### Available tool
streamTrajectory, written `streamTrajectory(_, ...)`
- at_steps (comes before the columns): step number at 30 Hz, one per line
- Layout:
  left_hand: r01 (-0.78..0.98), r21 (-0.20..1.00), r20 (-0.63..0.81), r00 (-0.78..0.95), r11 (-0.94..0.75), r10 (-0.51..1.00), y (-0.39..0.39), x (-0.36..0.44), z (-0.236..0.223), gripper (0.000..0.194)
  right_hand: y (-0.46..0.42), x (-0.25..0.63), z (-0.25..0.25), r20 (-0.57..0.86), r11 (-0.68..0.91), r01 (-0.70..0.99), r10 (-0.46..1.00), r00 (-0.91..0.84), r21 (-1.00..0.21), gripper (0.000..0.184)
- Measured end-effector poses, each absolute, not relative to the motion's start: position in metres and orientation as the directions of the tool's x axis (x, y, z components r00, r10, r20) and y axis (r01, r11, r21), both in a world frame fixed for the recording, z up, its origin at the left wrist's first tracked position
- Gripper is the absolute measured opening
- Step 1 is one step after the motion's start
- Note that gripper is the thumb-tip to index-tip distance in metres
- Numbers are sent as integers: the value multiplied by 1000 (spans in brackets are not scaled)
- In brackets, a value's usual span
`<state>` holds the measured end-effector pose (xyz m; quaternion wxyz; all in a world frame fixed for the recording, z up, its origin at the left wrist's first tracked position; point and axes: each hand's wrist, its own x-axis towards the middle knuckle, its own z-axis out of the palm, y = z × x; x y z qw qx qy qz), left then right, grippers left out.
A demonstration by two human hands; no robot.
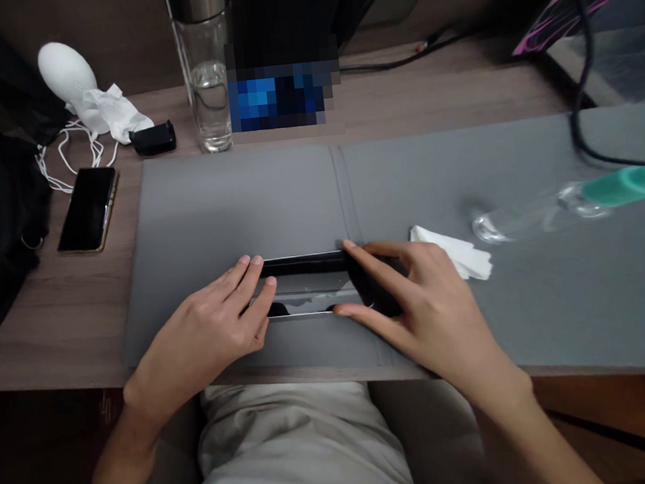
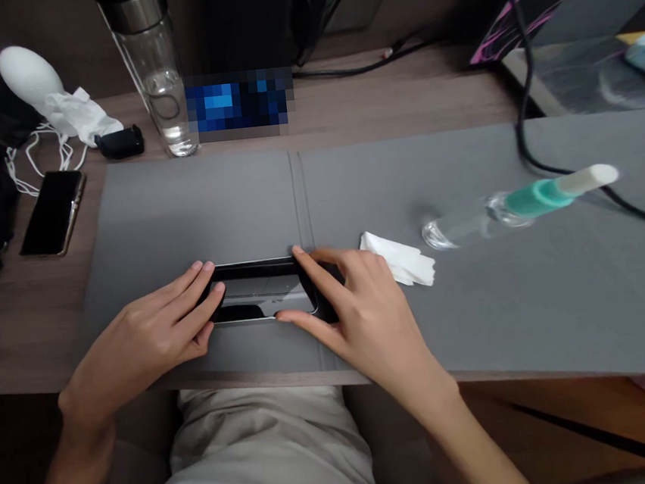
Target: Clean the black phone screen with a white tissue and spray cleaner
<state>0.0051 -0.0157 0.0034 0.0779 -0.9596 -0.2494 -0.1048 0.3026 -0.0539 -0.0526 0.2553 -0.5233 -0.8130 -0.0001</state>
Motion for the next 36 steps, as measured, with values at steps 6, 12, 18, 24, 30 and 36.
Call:
streamTrajectory(6,481,-116,250,861,-869,443,-16,5,3,35,-54,303,-52,412,453,852,851,-326,-262,76)
streamTrajectory(12,481,-99,245,860,-871,447,-15,5,4,35,-53,304,-53,410,457,849,851,-330,-266,77)
streamTrajectory(18,493,-78,214,857,-866,469,-15,5,5,35,-53,302,-51,421,464,843,845,-329,-274,77)
streamTrajectory(24,500,28,185,848,-865,496,-14,-2,8,40,-54,302,-50,419,462,846,846,-330,-267,78)
streamTrajectory(30,593,145,165,775,-792,611,-7,-4,4,62,-54,303,-51,424,449,847,851,-309,-284,81)
streamTrajectory(36,613,172,157,756,-771,636,0,-2,1,59,-55,300,-50,449,419,856,855,-260,-304,83)
